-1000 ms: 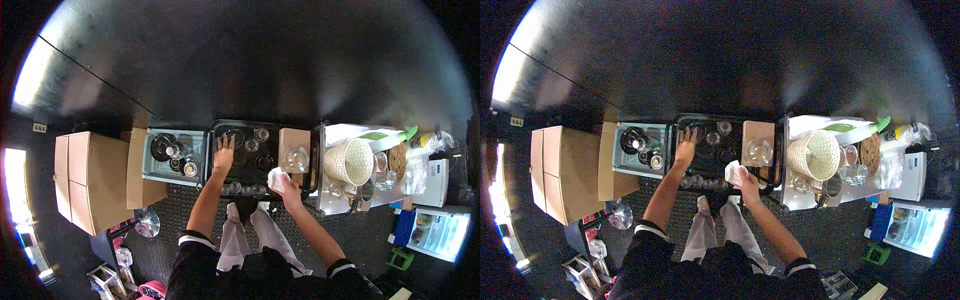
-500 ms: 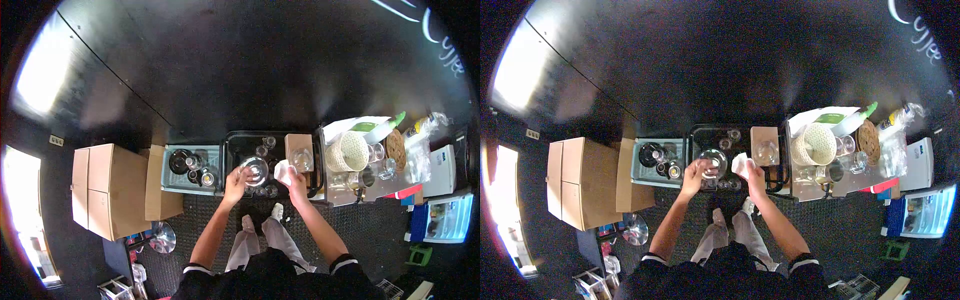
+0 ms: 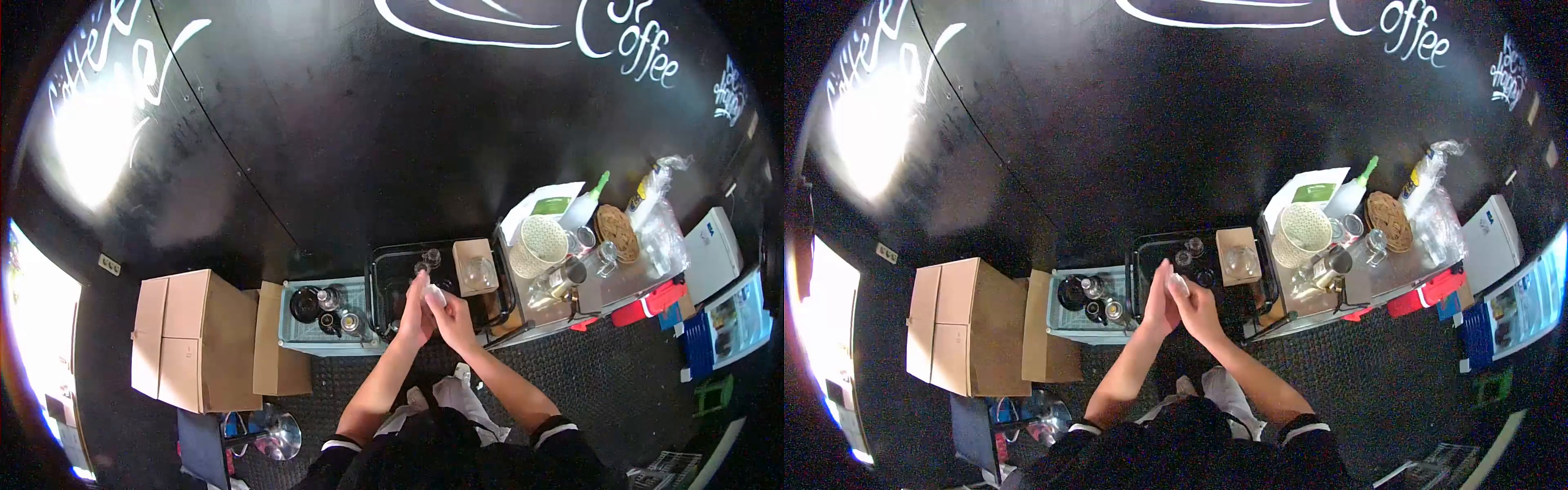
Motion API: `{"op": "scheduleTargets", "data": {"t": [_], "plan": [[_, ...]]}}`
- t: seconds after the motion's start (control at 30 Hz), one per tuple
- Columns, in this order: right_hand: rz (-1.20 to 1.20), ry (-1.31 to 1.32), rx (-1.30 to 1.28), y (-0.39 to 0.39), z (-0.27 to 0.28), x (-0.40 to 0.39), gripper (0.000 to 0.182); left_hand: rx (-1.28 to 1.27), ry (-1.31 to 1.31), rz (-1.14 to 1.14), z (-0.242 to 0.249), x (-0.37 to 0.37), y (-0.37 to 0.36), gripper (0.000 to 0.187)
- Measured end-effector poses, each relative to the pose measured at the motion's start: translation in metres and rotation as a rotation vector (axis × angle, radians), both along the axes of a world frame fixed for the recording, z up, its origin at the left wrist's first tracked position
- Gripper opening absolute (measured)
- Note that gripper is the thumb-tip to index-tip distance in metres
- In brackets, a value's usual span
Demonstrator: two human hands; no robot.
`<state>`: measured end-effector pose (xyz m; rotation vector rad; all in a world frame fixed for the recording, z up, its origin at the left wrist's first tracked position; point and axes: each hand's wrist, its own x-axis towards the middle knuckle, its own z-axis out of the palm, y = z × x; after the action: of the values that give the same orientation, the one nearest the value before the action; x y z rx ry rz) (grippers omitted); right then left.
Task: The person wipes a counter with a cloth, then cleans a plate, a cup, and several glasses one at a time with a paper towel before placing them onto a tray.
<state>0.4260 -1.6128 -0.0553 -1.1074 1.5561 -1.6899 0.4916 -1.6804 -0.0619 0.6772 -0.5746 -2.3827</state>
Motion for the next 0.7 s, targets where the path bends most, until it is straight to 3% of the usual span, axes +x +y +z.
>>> {"op": "scheduleTargets", "data": {"t": [0.07, 0.2, 0.27, 0.33, 0.37, 0.4, 0.47, 0.57, 0.6, 0.67, 0.7], "plan": [[-0.013, -0.019, 0.07, 0.005, -0.015, -0.004, 0.03, 0.115, -0.007, -0.083, 0.011, 0.005, 0.003, 0.04], [0.139, -0.448, 0.011, 0.012, 0.003, -0.027, 0.026, 0.184, 0.24, -0.176, 0.021, 0.016, 0.01, 0.05], [-0.058, 0.017, 0.085, 0.011, 0.02, -0.048, 0.022, 0.214, 0.322, -0.195, 0.023, 0.02, 0.015, 0.051], [-0.217, 0.567, 0.166, 0.021, 0.071, -0.048, 0.023, 0.275, 0.316, -0.168, 0.034, 0.02, 0.026, 0.056], [-0.315, 0.86, -0.249, 0.011, 0.058, -0.055, 0.03, 0.25, 0.336, -0.184, 0.036, 0.019, 0.03, 0.058], [-0.293, 1.037, -0.139, 0.02, 0.077, -0.04, 0.033, 0.224, 0.356, -0.201, 0.037, 0.017, 0.033, 0.061], [-0.016, 0.736, -0.018, 0.025, 0.062, -0.019, 0.033, 0.087, 0.294, -0.214, 0.032, 0.014, 0.032, 0.064], [0.139, 0.667, -0.057, 0.041, 0.035, 0.011, 0.036, 0.144, 0.382, -0.08, 0.034, 0.008, 0.029, 0.066], [0.159, 0.74, -0.147, 0.046, 0.036, 0.017, 0.038, 0.189, 0.455, -0.091, 0.03, 0.01, 0.026, 0.067], [0.168, 0.923, -0.084, 0.06, 0.035, 0.017, 0.041, 0.203, 0.562, -0.151, 0.021, 0.015, 0.026, 0.066], [0.11, 0.986, -0.021, 0.062, 0.035, 0.013, 0.045, 0.154, 0.486, -0.149, 0.019, 0.018, 0.029, 0.065]]}}
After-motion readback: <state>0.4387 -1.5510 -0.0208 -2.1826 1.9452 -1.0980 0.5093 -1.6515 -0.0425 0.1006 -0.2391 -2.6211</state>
